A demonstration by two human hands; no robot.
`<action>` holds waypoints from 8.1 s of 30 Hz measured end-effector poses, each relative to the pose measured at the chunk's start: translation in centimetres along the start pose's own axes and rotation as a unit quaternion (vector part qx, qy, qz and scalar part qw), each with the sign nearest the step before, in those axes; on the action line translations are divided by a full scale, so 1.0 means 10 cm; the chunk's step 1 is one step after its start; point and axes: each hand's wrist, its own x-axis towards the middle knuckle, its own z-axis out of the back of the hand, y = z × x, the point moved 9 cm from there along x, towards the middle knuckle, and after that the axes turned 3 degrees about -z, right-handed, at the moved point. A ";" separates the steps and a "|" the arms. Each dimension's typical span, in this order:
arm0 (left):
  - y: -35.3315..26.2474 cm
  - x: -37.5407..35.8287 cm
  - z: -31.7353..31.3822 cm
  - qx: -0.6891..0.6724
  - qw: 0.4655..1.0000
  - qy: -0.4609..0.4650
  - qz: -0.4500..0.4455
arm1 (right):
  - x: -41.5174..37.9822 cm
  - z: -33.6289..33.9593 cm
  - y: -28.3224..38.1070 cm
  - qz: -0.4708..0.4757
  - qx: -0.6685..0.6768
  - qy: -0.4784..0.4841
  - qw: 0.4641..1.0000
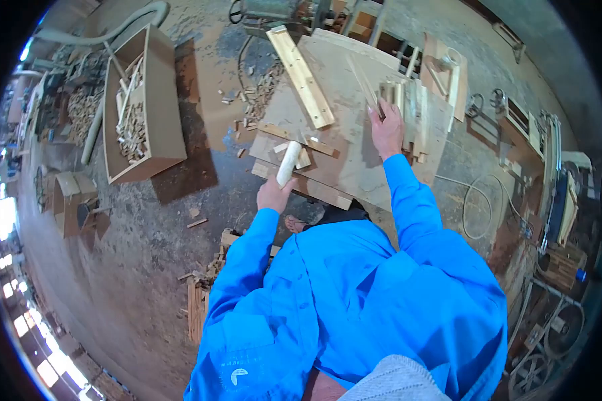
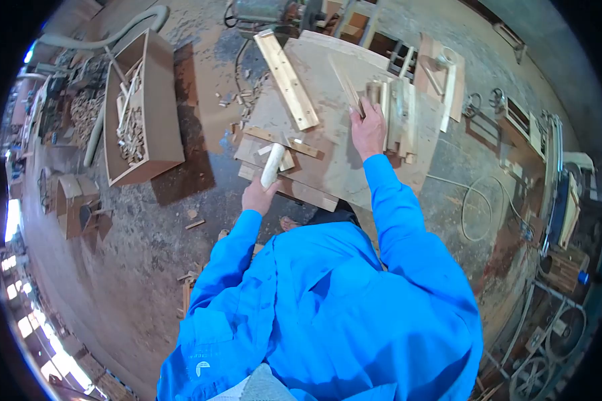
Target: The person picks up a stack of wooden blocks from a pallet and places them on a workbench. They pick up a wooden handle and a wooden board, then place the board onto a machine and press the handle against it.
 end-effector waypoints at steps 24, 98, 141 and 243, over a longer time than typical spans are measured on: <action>0.05 0.08 -0.08 -0.003 0.998 0.061 0.034 | 1.26 -2.36 0.22 0.082 -0.064 0.044 0.994; -0.48 0.82 -0.15 0.011 0.997 0.070 0.044 | 2.58 -2.60 0.06 0.049 0.008 0.105 0.993; -0.42 0.69 -0.11 -0.009 0.998 0.052 0.016 | 2.29 -2.31 0.06 0.029 0.105 0.080 0.991; -0.36 0.31 0.16 -0.016 1.000 0.012 -0.011 | 0.19 0.24 -0.10 0.052 -0.405 -0.025 0.913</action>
